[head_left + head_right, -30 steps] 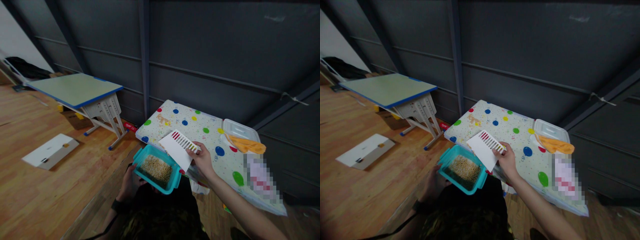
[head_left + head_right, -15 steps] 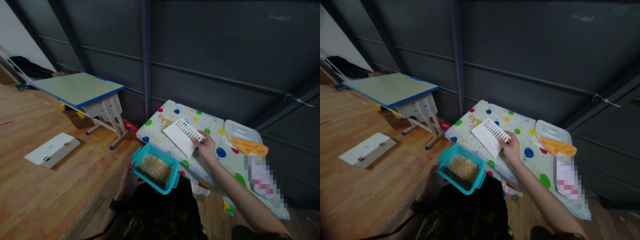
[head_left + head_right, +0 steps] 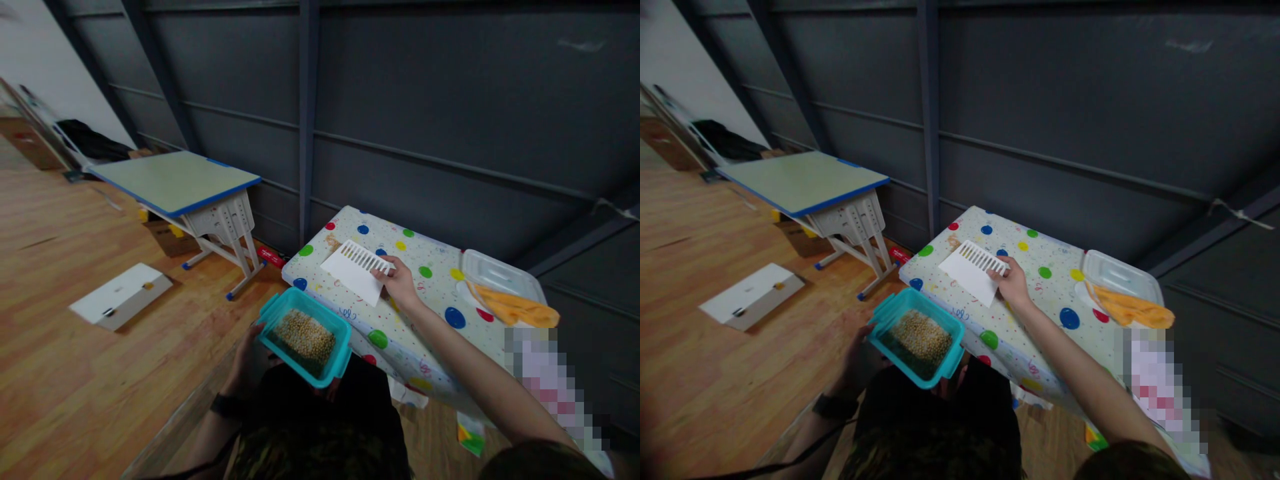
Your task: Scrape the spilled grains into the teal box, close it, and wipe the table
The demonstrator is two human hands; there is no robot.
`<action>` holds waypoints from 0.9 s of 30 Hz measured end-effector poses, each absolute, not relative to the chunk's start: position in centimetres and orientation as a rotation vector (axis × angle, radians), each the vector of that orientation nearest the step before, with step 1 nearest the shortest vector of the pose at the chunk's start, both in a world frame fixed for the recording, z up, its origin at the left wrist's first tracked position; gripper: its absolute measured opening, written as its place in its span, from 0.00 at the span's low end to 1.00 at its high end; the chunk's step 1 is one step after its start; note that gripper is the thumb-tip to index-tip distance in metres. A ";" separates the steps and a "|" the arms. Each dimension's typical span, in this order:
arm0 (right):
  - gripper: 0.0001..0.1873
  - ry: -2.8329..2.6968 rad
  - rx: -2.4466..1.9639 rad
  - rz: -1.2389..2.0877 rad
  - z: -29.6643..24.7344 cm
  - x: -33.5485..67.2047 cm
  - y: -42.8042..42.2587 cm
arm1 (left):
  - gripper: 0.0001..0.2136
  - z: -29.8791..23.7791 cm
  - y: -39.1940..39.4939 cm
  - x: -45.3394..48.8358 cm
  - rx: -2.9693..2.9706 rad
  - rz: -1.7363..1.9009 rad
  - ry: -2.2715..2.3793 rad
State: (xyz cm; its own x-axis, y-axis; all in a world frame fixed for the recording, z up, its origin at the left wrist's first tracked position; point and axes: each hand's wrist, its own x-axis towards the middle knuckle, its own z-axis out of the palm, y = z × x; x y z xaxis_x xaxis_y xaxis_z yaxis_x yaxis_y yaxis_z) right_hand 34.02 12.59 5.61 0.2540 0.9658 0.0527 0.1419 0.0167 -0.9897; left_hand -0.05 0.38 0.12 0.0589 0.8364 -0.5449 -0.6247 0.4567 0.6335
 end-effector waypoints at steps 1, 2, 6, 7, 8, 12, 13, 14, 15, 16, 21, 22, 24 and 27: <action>0.35 -1.126 -1.399 0.946 5.7 33.8 12.1 | 0.20 0.0 0.4 -0.1 0.256 1.123 1.005; 0.35 -1.123 -1.397 0.969 5.8 33.5 11.5 | 0.20 -0.2 0.4 -0.1 0.253 1.118 0.996; 0.35 -1.165 -1.357 1.056 5.8 32.4 8.6 | 0.21 -1.0 0.6 -0.4 0.252 1.093 1.022; 0.34 -1.192 -1.345 1.081 5.8 32.1 7.9 | 0.21 -1.1 0.6 -0.5 0.261 1.088 1.029; 0.34 -1.215 -1.332 1.107 5.8 31.8 7.2 | 0.21 -1.2 0.6 -0.5 0.272 1.083 1.026; 0.32 -1.219 -1.268 1.189 5.8 31.2 6.0 | 0.21 -1.4 0.5 -0.7 0.293 1.070 0.952; 0.33 -1.187 -1.259 1.186 5.9 31.5 6.2 | 0.21 -1.4 0.5 -0.7 0.292 1.071 0.946; 0.33 -1.141 -1.257 1.166 6.1 31.9 6.8 | 0.20 -1.4 0.5 -0.7 0.290 1.073 0.945; 0.33 -1.086 -1.259 1.123 6.3 32.6 7.6 | 0.19 -1.5 0.4 -0.7 0.286 1.077 0.952; 0.34 -1.025 -1.262 1.057 6.6 33.5 8.7 | 0.18 -1.5 0.4 -0.6 0.286 1.084 0.959; 0.32 -0.825 -1.352 0.668 7.2 40.1 16.5 | 0.15 -1.5 0.5 -0.6 0.309 1.085 0.963; 0.32 -0.803 -1.401 0.636 7.0 41.4 18.0 | 0.15 -1.5 0.5 -0.6 0.309 1.081 0.958; 0.30 -0.759 -1.485 0.603 6.4 43.3 20.4 | 0.16 -1.5 0.4 -0.5 0.304 1.077 0.950; 0.27 -0.720 -1.551 0.620 5.2 44.4 22.4 | 0.18 -1.3 0.3 -0.4 0.292 1.088 0.960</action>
